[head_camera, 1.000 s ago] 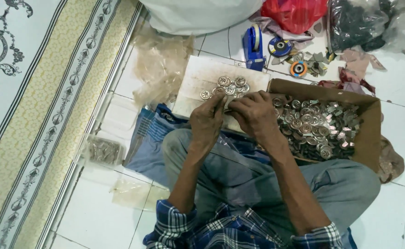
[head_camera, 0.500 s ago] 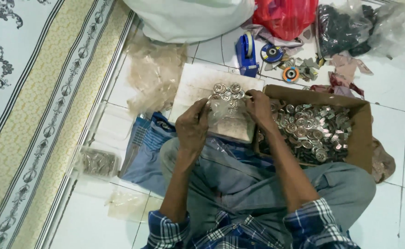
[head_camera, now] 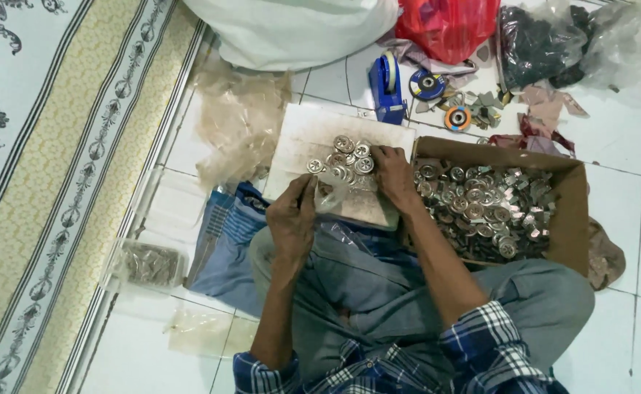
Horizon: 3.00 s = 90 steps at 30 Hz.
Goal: The person is sitting on the floor, sorting and assembling small circular metal components, placing them into a cardboard box.
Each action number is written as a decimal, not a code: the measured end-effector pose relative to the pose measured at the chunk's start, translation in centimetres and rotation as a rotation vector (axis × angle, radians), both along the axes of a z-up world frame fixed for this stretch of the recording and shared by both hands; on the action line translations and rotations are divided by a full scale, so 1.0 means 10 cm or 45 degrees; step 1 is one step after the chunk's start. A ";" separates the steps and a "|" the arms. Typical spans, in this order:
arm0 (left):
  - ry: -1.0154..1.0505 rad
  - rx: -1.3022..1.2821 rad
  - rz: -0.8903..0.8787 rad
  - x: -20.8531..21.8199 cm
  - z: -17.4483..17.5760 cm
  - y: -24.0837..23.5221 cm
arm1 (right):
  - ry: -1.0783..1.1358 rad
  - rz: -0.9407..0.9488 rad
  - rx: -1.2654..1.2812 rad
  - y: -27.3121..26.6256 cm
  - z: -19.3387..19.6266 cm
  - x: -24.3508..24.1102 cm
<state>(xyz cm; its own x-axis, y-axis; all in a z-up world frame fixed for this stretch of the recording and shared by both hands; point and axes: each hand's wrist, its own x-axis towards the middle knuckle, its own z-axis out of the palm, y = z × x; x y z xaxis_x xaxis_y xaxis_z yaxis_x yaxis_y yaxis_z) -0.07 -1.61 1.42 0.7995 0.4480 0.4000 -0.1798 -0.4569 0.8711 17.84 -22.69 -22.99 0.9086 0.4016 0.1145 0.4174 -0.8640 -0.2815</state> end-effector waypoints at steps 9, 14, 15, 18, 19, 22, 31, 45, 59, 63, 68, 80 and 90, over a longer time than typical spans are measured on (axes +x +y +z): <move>0.035 0.135 -0.037 0.01 -0.10 -0.07 | 0.341 -0.349 1.524 -0.17 0.87 -0.63; 0.031 0.130 0.009 0.06 -0.12 -0.18 | 0.264 -0.254 1.552 0.01 1.39 -1.06; 0.021 0.140 0.008 0.07 -0.13 -0.21 | 0.246 -0.166 1.634 0.04 1.53 -1.14; -0.026 0.128 -0.049 0.04 -0.08 -0.22 | 0.089 0.129 1.322 0.33 2.28 -1.36; -0.030 0.128 -0.051 0.03 -0.07 -0.22 | 0.084 0.128 1.320 0.33 2.33 -1.36; -0.082 0.187 -0.063 0.00 -0.07 -0.20 | -0.265 0.429 0.516 0.38 2.48 -1.36; 0.011 0.091 -0.039 0.00 -0.11 -0.11 | -0.356 0.381 0.405 0.43 2.41 -1.41; 0.090 0.049 -0.011 -0.14 -0.09 0.05 | 0.135 0.018 0.304 0.20 0.73 -0.54; 0.025 -0.063 0.027 -0.14 -0.14 0.14 | 0.288 0.181 0.182 0.00 0.38 -0.04; 0.054 -0.020 -0.028 -0.18 0.05 0.12 | 0.153 0.002 0.311 -0.10 0.17 -0.05; 0.043 -0.022 0.019 -0.13 -0.27 0.11 | 0.307 -0.174 0.454 -0.16 0.45 -0.24; 0.093 0.030 -0.030 -0.06 -0.15 -0.01 | 0.775 -0.523 1.642 -0.21 0.39 -0.62; 0.055 0.083 -0.094 0.06 -0.13 -0.15 | 0.476 0.010 1.714 0.05 1.56 -1.12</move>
<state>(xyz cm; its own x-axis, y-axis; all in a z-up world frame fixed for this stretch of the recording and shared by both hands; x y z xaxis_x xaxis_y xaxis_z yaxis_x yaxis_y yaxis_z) 0.48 -3.13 0.09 0.8466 0.3612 0.3910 -0.1784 -0.4995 0.8477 6.67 -22.20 -7.36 0.9690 0.1833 0.1658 0.1376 0.1573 -0.9779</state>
